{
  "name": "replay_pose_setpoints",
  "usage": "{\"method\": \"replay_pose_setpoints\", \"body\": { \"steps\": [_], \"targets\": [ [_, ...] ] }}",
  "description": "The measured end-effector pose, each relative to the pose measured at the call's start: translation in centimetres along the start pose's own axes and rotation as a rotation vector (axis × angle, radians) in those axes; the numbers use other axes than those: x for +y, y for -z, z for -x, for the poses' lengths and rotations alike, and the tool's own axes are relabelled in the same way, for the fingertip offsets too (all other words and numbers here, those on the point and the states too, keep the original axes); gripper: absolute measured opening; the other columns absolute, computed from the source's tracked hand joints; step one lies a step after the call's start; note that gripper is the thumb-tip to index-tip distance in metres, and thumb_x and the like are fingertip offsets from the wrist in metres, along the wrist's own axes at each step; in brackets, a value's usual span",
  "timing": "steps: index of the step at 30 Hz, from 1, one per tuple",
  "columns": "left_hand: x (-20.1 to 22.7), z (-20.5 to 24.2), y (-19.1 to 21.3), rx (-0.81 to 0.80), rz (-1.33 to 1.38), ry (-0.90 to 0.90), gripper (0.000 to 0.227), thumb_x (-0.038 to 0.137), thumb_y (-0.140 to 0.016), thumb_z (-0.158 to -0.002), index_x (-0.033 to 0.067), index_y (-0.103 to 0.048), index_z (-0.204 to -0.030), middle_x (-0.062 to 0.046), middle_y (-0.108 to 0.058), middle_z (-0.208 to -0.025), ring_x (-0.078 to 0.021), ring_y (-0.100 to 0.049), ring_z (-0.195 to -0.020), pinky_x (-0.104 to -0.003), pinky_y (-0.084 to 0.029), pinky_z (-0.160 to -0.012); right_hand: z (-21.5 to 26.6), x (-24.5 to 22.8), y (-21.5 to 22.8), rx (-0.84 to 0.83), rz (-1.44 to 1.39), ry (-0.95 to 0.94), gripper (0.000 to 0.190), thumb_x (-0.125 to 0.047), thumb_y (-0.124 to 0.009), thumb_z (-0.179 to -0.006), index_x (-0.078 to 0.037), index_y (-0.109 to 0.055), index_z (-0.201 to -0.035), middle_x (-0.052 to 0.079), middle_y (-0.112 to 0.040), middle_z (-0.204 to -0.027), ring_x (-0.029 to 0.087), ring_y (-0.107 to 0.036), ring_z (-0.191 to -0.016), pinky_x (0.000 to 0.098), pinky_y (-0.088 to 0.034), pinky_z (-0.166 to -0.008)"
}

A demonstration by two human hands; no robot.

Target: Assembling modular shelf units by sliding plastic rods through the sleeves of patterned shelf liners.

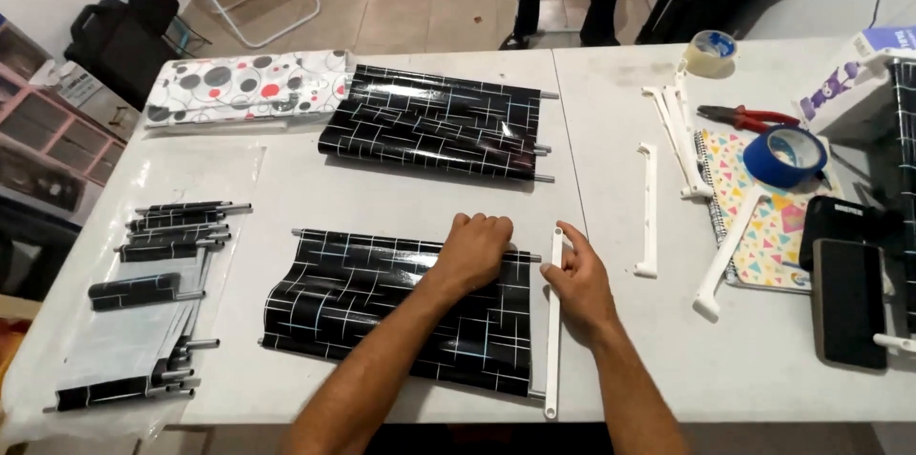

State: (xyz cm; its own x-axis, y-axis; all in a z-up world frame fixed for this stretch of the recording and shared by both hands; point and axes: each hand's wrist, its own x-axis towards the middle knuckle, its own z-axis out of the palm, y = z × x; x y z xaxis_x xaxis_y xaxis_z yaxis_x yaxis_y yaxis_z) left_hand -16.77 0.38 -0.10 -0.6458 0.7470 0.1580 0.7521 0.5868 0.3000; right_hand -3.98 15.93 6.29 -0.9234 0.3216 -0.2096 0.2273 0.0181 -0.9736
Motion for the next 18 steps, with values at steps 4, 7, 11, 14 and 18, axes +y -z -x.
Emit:
{"method": "replay_pose_setpoints", "body": {
  "steps": [4, 7, 11, 14, 18],
  "targets": [
    [-0.8, 0.2, -0.8, -0.062, -0.138, -0.015, 0.023, 0.032, -0.070, -0.091, 0.0134, -0.070, -0.106, -0.007, -0.063, -0.100, -0.0278, -0.059, -0.101, -0.047, -0.044, -0.092, -0.4, 0.5, 0.0, -0.001, -0.044, 0.006, 0.075, -0.003, -0.060, -0.083, 0.001, -0.038, -0.155, 0.009, -0.049, -0.071, 0.019, -0.050, -0.062, 0.0311, -0.048, -0.053],
    [-1.6, 0.3, -2.8, -0.045, -0.108, -0.072, 0.021, 0.026, -0.067, -0.093, 0.0122, -0.071, -0.109, -0.009, -0.063, -0.098, -0.0289, -0.059, -0.100, -0.047, -0.044, -0.090, -0.5, 0.1, -0.4, 0.020, 0.021, -0.022, 0.070, -0.001, -0.059, -0.086, 0.000, -0.040, -0.154, 0.009, -0.049, -0.071, 0.020, -0.048, -0.061, 0.0324, -0.049, -0.053],
    [-1.6, 0.4, -2.2, 0.080, -0.139, -0.093, 0.020, 0.029, -0.054, -0.100, 0.0110, -0.059, -0.106, -0.010, -0.060, -0.087, -0.0316, -0.064, -0.084, -0.046, -0.050, -0.076, -0.5, 0.0, -0.4, 0.030, -0.022, -0.015, 0.072, 0.000, -0.057, -0.084, -0.001, -0.040, -0.154, 0.013, -0.054, -0.077, 0.022, -0.050, -0.064, 0.0345, -0.047, -0.054],
    [-0.3, 0.6, 0.5, 0.153, -0.086, -0.100, 0.026, 0.033, -0.046, -0.105, 0.0119, -0.060, -0.104, -0.008, -0.059, -0.080, -0.0309, -0.065, -0.075, -0.044, -0.053, -0.069, 0.1, -0.8, -0.8, 0.016, -0.103, 0.014, 0.073, -0.001, -0.058, -0.083, 0.000, -0.039, -0.153, 0.012, -0.052, -0.079, 0.021, -0.050, -0.067, 0.0334, -0.047, -0.055],
    [0.2, 0.2, 0.3, 0.254, -0.073, -0.135, 0.031, 0.034, -0.043, -0.107, 0.0126, -0.064, -0.098, -0.008, -0.058, -0.077, -0.0306, -0.065, -0.069, -0.042, -0.053, -0.062, -0.3, 0.0, -0.5, 0.000, -0.184, 0.039, 0.072, 0.001, -0.056, -0.084, 0.000, -0.039, -0.153, 0.011, -0.051, -0.079, 0.020, -0.051, -0.066, 0.0317, -0.047, -0.055]
  ]
}}
